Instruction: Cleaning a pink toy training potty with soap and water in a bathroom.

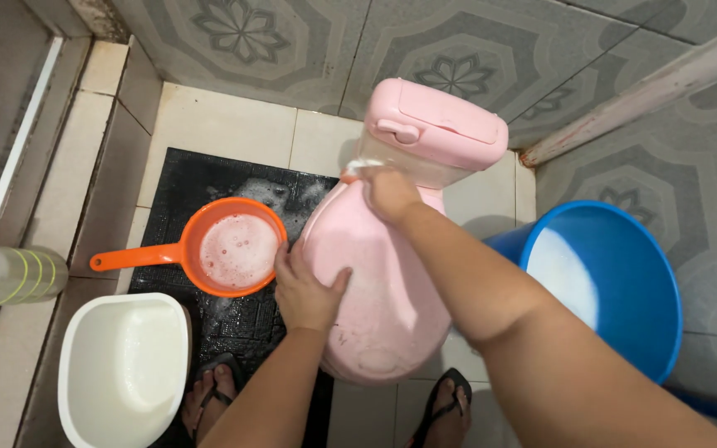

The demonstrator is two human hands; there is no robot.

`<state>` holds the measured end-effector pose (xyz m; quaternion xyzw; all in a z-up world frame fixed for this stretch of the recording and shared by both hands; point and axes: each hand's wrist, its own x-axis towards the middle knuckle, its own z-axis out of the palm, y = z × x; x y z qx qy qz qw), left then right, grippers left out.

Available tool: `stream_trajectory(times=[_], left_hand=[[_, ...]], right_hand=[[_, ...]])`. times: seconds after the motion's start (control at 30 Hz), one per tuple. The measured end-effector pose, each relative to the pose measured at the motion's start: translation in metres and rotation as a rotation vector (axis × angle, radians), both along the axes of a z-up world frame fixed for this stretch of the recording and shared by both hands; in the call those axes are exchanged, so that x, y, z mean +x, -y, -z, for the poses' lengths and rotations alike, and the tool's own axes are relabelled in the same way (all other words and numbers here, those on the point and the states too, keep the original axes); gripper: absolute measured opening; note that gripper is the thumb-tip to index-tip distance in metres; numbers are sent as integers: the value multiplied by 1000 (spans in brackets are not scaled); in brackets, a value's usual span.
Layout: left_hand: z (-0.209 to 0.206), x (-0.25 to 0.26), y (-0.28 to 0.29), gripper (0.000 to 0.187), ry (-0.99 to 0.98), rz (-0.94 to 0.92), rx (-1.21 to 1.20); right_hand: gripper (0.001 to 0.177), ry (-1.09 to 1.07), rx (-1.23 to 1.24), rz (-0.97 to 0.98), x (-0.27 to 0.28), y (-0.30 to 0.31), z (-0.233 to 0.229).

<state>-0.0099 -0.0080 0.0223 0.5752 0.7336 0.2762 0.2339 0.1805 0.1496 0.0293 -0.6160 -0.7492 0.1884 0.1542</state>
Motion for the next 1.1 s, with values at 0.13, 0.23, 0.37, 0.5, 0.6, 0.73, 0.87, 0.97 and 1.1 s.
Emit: stream_trajectory(times=[0.13, 0.23, 0.37, 0.5, 0.6, 0.73, 0.87, 0.97, 1.1], left_hand=[[-2, -2, 0, 97, 0, 8, -27], [0, -3, 1, 98, -7, -3, 0], [0, -3, 2, 97, -17, -2, -7], [-5, -5, 2, 96, -8, -7, -32], [1, -5, 3, 94, -10, -7, -22], [5, -4, 3, 94, -19, -7, -16], [5, -5, 2, 94, -25, 0, -6], [5, -5, 3, 93, -31, 4, -4], [4, -5, 2, 92, -33, 10, 0]], right_hand=[[35, 88, -23, 52, 34, 4, 7], [32, 239, -142, 10, 53, 8, -2], [36, 317, -209, 25, 72, 13, -10], [34, 421, -245, 57, 86, 23, -12], [33, 445, -312, 141, 92, 35, -22], [31, 419, -210, 159, 109, 50, 6], [35, 363, 4, 204, 121, 60, 20], [36, 369, 34, 197, 142, 62, 32], [31, 651, -315, 325, 167, 58, 34]])
